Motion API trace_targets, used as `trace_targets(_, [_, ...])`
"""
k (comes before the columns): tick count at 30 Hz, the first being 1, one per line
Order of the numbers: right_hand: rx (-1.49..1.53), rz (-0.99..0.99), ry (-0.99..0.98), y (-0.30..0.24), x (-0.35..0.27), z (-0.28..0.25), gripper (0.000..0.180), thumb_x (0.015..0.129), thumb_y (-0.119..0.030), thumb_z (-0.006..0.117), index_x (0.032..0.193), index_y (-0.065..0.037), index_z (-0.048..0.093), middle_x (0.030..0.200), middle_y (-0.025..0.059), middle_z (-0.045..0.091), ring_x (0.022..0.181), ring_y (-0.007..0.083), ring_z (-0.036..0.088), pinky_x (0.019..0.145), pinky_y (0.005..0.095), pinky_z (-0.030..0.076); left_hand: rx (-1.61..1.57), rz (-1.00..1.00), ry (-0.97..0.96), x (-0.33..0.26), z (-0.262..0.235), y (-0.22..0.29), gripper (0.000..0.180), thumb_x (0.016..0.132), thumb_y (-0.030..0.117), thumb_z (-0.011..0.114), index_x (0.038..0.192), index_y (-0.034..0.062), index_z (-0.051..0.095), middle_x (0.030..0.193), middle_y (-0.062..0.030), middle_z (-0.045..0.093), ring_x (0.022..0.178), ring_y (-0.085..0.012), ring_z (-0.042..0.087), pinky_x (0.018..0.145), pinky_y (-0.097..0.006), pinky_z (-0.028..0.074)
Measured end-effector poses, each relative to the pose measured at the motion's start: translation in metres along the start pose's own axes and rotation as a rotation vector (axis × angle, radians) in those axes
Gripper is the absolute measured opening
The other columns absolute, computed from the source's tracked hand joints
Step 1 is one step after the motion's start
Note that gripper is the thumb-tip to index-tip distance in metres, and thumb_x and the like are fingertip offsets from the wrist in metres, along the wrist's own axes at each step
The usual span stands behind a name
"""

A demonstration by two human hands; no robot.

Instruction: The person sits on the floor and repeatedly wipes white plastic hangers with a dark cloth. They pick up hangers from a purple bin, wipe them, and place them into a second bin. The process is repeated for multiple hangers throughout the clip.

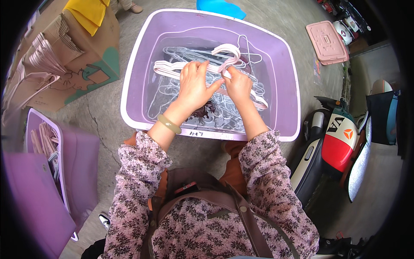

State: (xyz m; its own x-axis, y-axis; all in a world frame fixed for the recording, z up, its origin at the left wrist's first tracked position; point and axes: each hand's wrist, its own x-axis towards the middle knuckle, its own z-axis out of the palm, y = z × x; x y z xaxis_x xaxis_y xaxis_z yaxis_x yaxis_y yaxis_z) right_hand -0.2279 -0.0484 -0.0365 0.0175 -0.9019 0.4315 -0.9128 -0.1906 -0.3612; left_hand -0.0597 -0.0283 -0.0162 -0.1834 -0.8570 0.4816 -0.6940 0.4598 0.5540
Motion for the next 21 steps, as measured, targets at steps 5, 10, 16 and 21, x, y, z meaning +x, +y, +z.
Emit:
trace_targets(5, [0.086,-0.034,0.048,-0.011,-0.010,0.012,0.012,0.074,-0.021,0.061,0.077,-0.010,0.057,0.069,0.0100,0.061,0.064,0.0326,0.061,0.052,0.0434,0.045,-0.152,-0.038,0.220,0.000,0.018,0.026,0.056,0.079,0.029,0.066,0.121,0.0000,0.047,0.122,-0.0219,0.042,0.120,-0.0390,0.032,0.103,-0.053,0.021])
trace_targets(10, [0.090,0.130,0.078,-0.016,-0.001,0.016,0.016,0.076,-0.024,0.064,0.075,-0.010,0.057,0.070,0.0110,0.062,0.065,0.0334,0.061,0.053,0.0431,0.045,-1.169,-0.831,0.115,-0.006,0.025,0.024,0.038,0.089,0.042,0.058,0.099,0.0060,0.050,0.089,-0.0019,0.045,0.080,-0.0065,0.038,0.072,-0.021,0.033])
trace_targets(16, [0.210,-0.036,0.089,-0.044,-0.015,0.033,0.021,0.076,-0.022,0.066,0.087,-0.005,0.061,0.079,0.0122,0.062,0.068,0.0343,0.061,0.056,0.0422,0.047,-1.383,-0.930,0.086,0.010,0.028,-0.002,0.033,0.096,0.033,0.044,0.109,0.0044,0.053,0.104,-0.0035,0.057,0.093,-0.0115,0.052,0.079,-0.027,0.041])
trace_targets(21, [0.515,-0.243,-0.041,-0.021,0.007,0.017,0.035,0.079,-0.033,0.065,0.097,-0.003,0.062,0.102,0.0152,0.056,0.093,0.0324,0.053,0.083,0.0386,0.042,-1.411,-0.753,0.180,0.025,0.005,-0.022,0.023,0.099,0.020,0.038,0.098,0.0015,0.051,0.094,-0.0094,0.061,0.081,-0.0147,0.059,0.073,-0.029,0.047])
